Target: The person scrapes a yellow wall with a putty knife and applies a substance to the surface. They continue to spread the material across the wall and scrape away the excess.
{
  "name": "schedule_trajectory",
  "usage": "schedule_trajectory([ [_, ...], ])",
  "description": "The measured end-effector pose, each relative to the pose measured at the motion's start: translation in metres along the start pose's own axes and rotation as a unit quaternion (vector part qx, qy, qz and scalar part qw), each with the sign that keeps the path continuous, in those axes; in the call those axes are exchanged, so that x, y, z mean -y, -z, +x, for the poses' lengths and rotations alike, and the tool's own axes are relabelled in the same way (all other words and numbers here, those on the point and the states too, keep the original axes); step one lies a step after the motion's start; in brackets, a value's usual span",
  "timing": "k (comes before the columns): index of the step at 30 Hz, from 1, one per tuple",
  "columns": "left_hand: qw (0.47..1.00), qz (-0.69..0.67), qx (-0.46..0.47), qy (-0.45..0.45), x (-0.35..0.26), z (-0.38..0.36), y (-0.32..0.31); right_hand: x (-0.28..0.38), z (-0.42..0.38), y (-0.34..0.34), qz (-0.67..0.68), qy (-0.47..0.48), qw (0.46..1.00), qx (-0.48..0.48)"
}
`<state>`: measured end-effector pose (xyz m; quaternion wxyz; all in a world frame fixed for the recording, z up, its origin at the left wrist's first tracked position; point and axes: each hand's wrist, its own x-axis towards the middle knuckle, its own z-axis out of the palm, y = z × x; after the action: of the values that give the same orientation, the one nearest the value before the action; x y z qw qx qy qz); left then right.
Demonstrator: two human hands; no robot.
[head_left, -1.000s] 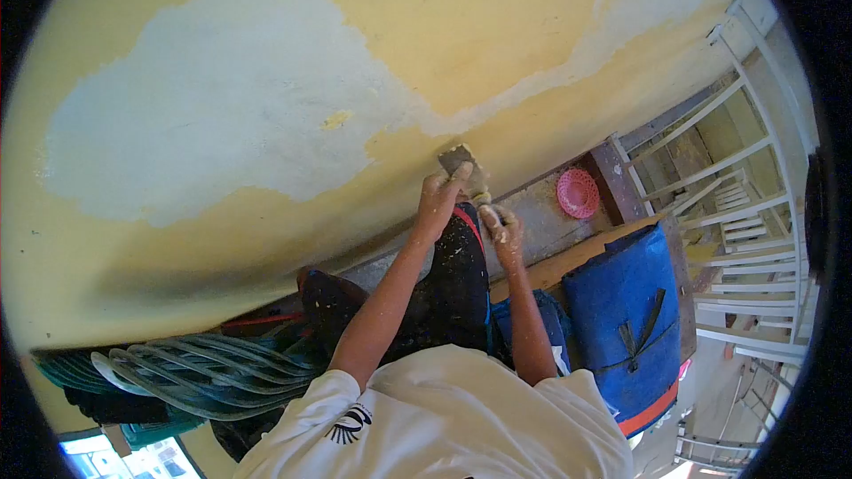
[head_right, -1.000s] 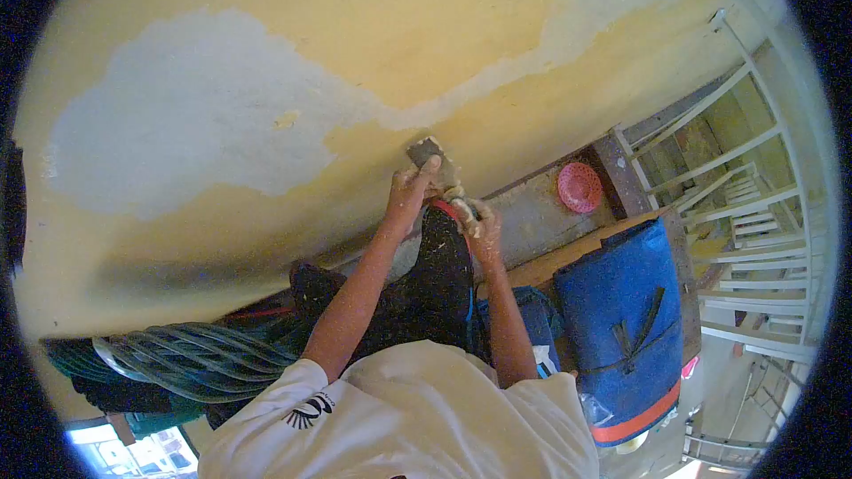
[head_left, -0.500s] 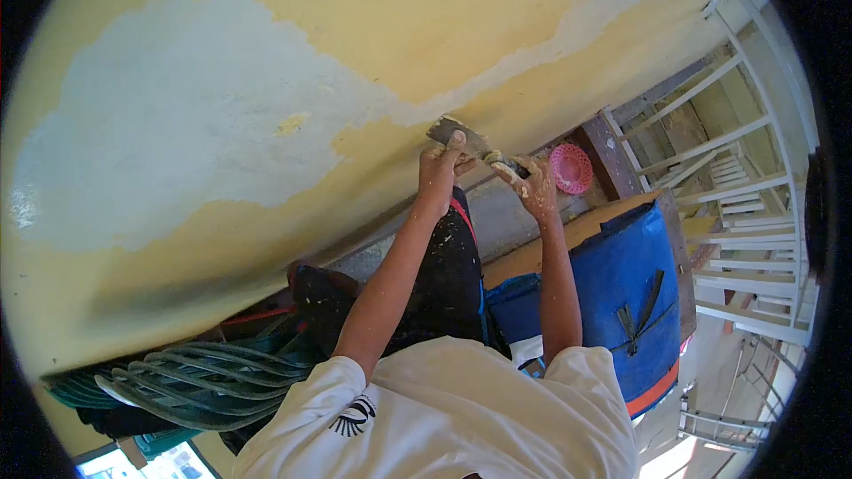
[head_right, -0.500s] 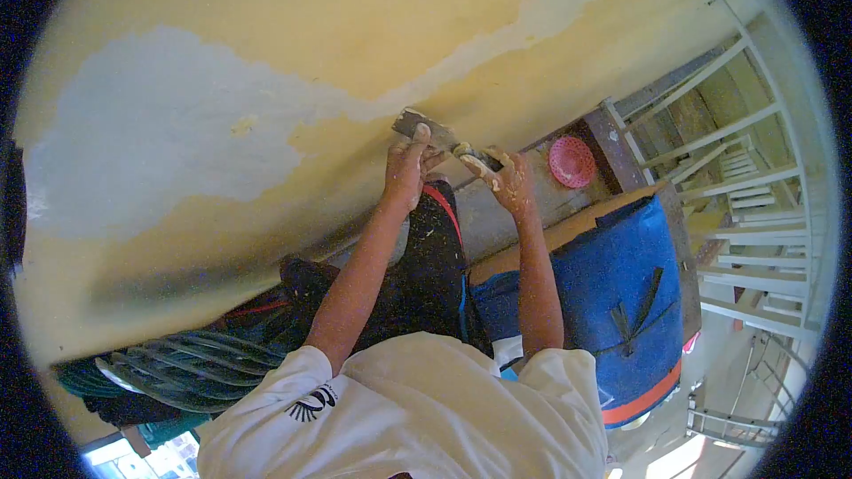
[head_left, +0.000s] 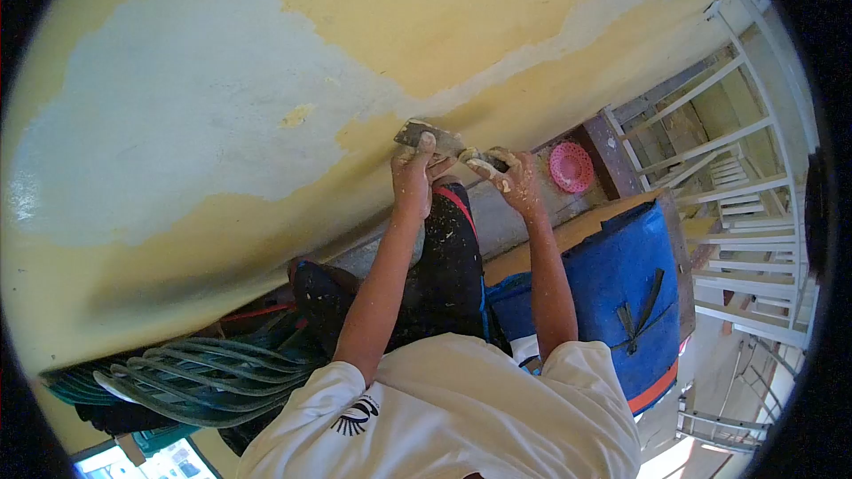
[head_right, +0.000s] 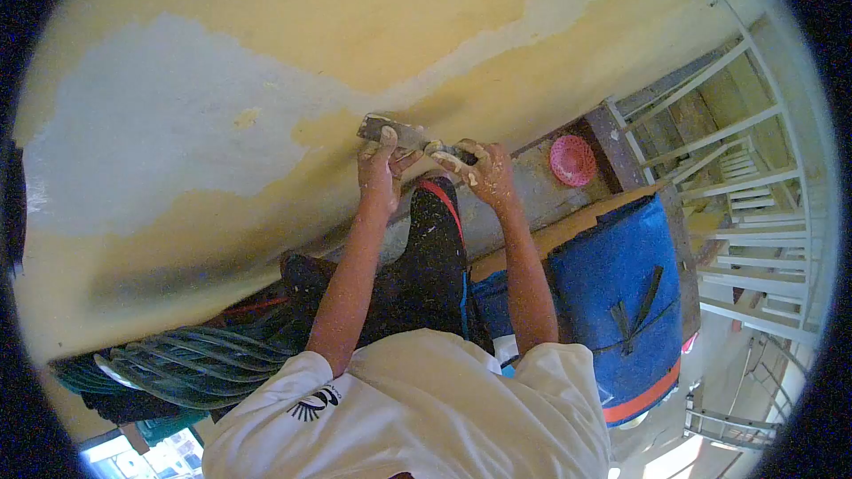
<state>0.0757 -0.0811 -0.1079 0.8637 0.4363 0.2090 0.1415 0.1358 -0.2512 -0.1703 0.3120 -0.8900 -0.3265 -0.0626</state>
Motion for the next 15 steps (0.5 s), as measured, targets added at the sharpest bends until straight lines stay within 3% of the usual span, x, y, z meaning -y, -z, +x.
schedule_trajectory([
  [2, 1.0, 0.014, -0.003, -0.018, -0.005, 0.0, 0.005, -0.013, -0.016, -0.035, -0.034, -0.013, 0.999, -0.03],
  [5, 0.995, 0.091, -0.016, -0.036, -0.019, -0.004, 0.014, 0.027, -0.015, -0.029, 0.077, -0.035, 0.993, -0.077],
  [6, 0.993, 0.106, -0.014, -0.048, -0.026, -0.007, 0.014, 0.032, -0.016, -0.033, 0.042, -0.021, 0.997, -0.062],
  [9, 0.986, 0.146, -0.012, -0.078, -0.055, -0.019, 0.007, 0.065, -0.007, -0.01, -0.04, 0.147, 0.981, -0.122],
  [12, 0.98, 0.175, -0.014, -0.088, -0.071, -0.024, 0.006, 0.089, -0.009, -0.019, 0.038, -0.016, 0.996, -0.08],
  [15, 0.977, 0.197, -0.015, -0.085, -0.08, -0.027, 0.007, 0.108, -0.004, -0.012, 0.241, -0.057, 0.966, -0.078],
])
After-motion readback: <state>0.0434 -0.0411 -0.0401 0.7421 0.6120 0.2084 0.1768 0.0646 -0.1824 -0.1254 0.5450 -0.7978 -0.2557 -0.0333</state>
